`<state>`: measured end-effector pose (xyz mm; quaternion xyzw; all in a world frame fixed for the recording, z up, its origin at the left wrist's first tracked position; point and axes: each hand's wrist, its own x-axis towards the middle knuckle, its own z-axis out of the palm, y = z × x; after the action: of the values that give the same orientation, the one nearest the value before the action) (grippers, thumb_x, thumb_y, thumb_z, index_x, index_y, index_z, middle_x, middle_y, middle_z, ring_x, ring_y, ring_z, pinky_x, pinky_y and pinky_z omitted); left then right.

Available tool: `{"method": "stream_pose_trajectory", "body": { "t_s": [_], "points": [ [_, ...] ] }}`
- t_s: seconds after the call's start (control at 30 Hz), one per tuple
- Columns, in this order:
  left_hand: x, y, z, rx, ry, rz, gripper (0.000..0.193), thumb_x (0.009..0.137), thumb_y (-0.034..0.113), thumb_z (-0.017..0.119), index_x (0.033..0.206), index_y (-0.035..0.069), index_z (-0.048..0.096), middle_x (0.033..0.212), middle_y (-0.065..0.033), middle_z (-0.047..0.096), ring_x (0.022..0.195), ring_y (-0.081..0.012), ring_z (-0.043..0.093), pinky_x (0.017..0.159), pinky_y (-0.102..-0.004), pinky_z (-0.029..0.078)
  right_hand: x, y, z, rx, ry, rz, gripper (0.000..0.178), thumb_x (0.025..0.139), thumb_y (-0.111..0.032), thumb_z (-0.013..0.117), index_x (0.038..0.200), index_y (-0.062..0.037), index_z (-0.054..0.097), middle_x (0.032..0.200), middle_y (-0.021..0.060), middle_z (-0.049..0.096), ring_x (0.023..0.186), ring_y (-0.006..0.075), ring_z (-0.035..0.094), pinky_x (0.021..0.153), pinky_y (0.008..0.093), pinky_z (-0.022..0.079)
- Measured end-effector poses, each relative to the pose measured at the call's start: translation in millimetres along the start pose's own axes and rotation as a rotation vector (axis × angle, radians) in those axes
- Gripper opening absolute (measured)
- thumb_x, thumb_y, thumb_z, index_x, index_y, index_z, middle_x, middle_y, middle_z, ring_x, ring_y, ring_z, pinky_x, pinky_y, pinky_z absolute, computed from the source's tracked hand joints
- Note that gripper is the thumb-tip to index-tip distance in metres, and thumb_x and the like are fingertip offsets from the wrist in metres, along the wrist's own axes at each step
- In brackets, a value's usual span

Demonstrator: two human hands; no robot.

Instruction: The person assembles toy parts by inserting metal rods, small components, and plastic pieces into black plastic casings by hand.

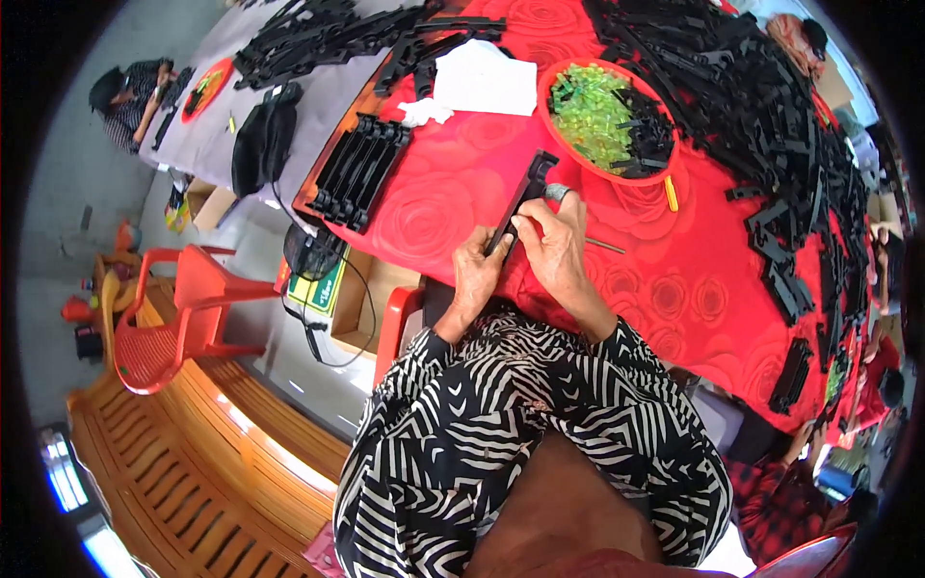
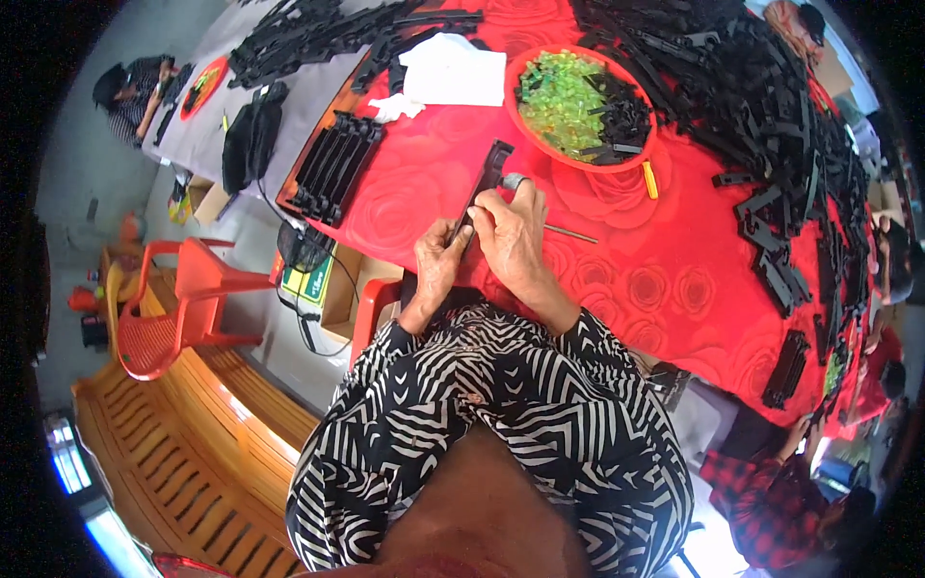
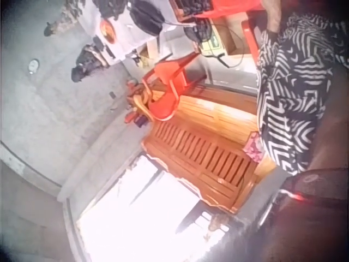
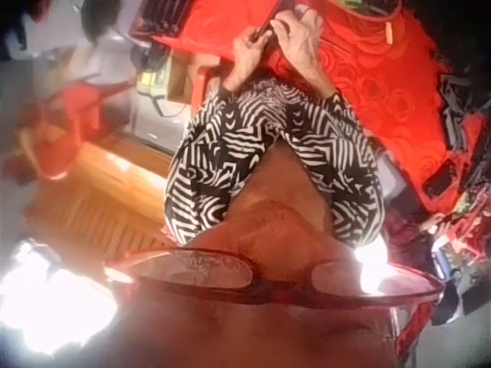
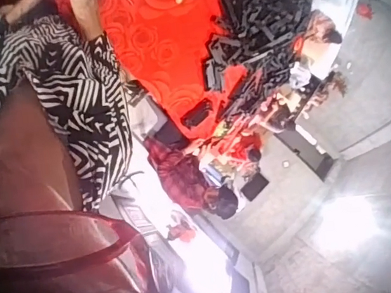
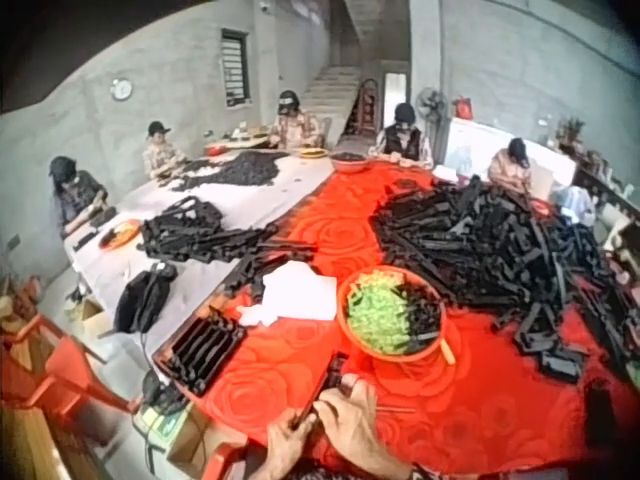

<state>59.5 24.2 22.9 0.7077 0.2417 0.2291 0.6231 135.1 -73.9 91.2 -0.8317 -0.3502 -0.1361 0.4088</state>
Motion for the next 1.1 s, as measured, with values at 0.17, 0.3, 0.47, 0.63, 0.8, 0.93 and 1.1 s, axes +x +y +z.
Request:
{"method": "stream_pose_trajectory", "body": {
  "t_s": [0.17,0.3,0.47,0.63,0.8,0.93,1.1],
  "points": [
    [-8,5,-2,0.057,-0.042,0.067,0.015,0.080,0.012,0.063,0.084,-0.001,0.057,0.059,-0.0029,0.046,0.057,-0.0077,0.039,0.050,-0.0251,0.036,-5,14,3,0.450,-0.135,0.075,0.006,0.076,-0.005,0.061,0.081,-0.0017,0.058,0.072,0.0079,0.055,0.073,0.0243,0.044,0.067,0.0335,0.038],
    [-5,13,-6,0.076,-0.114,0.075,0.013,0.081,0.011,0.061,0.086,0.000,0.056,0.060,-0.0031,0.049,0.059,-0.0077,0.041,0.052,-0.0254,0.038,-7,13,1,0.387,-0.045,-0.008,0.005,0.076,-0.005,0.060,0.079,-0.0018,0.058,0.071,0.0086,0.055,0.071,0.0240,0.043,0.065,0.0338,0.037],
    [-3,26,-10,0.156,-0.205,0.105,0.014,0.083,0.010,0.059,0.090,-0.001,0.054,0.065,-0.0038,0.053,0.062,-0.0081,0.045,0.055,-0.0261,0.040,-9,10,-2,0.407,-0.025,-0.064,0.010,0.077,-0.005,0.058,0.085,-0.0026,0.054,0.076,0.0172,0.040,0.071,0.0311,0.044,0.059,0.0387,0.037],
    [-9,31,-3,-0.041,-0.211,0.060,0.016,0.087,0.011,0.055,0.096,-0.003,0.053,0.077,-0.0027,0.056,0.070,-0.0080,0.048,0.063,-0.0232,0.042,-8,3,-4,0.295,0.052,-0.076,0.016,0.077,-0.005,0.059,0.091,-0.0038,0.053,0.079,0.0194,0.040,0.065,0.0332,0.047,0.055,0.0396,0.040],
    [-12,27,-7,-0.244,-0.185,0.017,0.015,0.087,0.009,0.054,0.098,-0.002,0.054,0.079,0.0008,0.054,0.071,-0.0058,0.046,0.064,-0.0202,0.041,-7,-11,-7,0.287,0.032,-0.080,0.020,0.077,-0.004,0.059,0.095,-0.0035,0.052,0.081,0.0197,0.040,0.063,0.0326,0.049,0.052,0.0398,0.042],
    [-12,32,-10,-0.240,-0.179,0.041,0.013,0.087,0.007,0.055,0.096,-0.001,0.055,0.077,0.0021,0.053,0.070,-0.0046,0.045,0.064,-0.0186,0.040,-9,-12,-4,0.311,0.058,-0.077,0.020,0.077,-0.003,0.058,0.096,-0.0020,0.051,0.081,0.0189,0.040,0.063,0.0318,0.049,0.051,0.0389,0.042],
    [-12,29,-8,-0.288,-0.185,-0.012,0.008,0.086,0.007,0.057,0.090,0.000,0.056,0.074,0.0039,0.051,0.069,-0.0032,0.043,0.062,-0.0176,0.038,-11,-10,1,0.291,0.074,-0.065,0.018,0.078,-0.001,0.057,0.095,-0.0018,0.051,0.080,0.0178,0.039,0.063,0.0305,0.050,0.051,0.0385,0.041]
  ]
}}
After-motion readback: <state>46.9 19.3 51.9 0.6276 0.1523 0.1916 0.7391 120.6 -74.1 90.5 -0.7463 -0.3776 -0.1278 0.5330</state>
